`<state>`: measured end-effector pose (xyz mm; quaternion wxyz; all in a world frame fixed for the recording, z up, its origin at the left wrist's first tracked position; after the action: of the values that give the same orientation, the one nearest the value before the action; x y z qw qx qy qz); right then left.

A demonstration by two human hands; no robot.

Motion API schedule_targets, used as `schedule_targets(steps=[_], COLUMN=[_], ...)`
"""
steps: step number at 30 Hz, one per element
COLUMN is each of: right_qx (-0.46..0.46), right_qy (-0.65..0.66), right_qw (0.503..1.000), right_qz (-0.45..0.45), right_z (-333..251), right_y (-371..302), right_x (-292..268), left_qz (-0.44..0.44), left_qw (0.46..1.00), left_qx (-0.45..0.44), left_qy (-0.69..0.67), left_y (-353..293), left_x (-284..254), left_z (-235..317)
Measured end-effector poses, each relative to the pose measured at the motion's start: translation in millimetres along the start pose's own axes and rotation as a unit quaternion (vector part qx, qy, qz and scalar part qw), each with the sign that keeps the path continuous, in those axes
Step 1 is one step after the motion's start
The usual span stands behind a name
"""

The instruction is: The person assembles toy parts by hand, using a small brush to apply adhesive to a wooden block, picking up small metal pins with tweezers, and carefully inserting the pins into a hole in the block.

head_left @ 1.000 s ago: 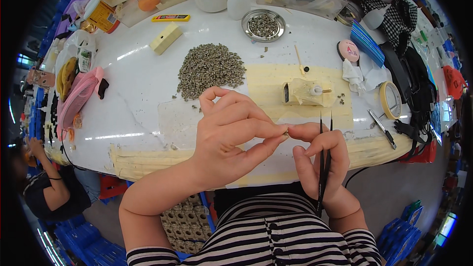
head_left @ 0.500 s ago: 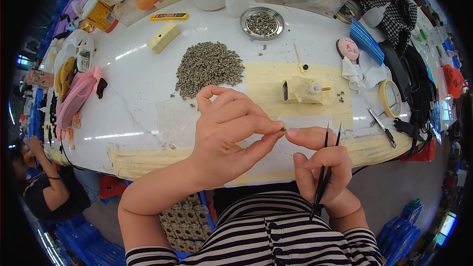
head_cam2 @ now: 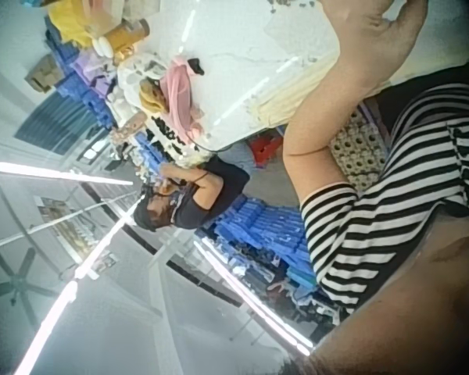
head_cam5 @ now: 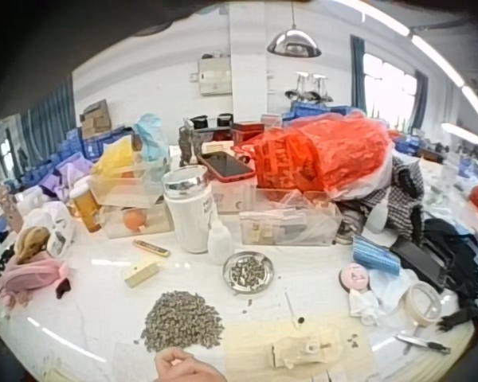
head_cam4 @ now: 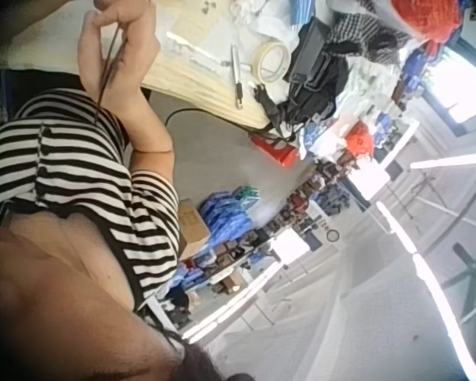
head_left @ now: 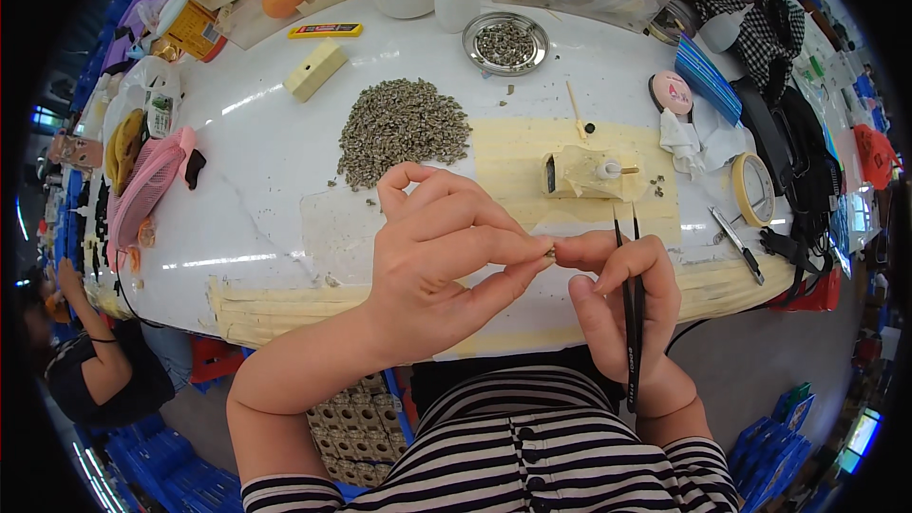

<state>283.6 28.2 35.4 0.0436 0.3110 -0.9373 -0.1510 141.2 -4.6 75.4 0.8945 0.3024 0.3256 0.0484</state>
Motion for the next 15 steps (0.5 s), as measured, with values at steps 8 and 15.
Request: schedule_targets(steps=[8,15], right_qx=[-0.146,-0.131], right_qy=[-0.179,-0.195], right_qw=[0.972,0.972], right_qz=[-0.041,-0.006], right_z=[-36.6,-29.2], right_y=[-0.5,0.6], right_x=[12.4,6.6], left_qz=[-0.002,0.002], left_qw=[1.0,1.0], left_qx=[-0.016,-0.013], left_qy=[0.017,0.003], left_y=[-0.5,0.4], left_x=[0.2,-0.7], left_z=[-1.7,-1.2])
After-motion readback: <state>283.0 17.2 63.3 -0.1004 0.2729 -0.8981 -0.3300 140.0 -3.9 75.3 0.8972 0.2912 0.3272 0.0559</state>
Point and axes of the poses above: each hand's wrist, its own y-axis towards the middle knuckle, its own x-axis out of the palm, z = x × y, the point moved 10 cm from there along y, towards the middle knuckle, and after that the axes turned 2 degrees about -z, right-handed, at the moved point
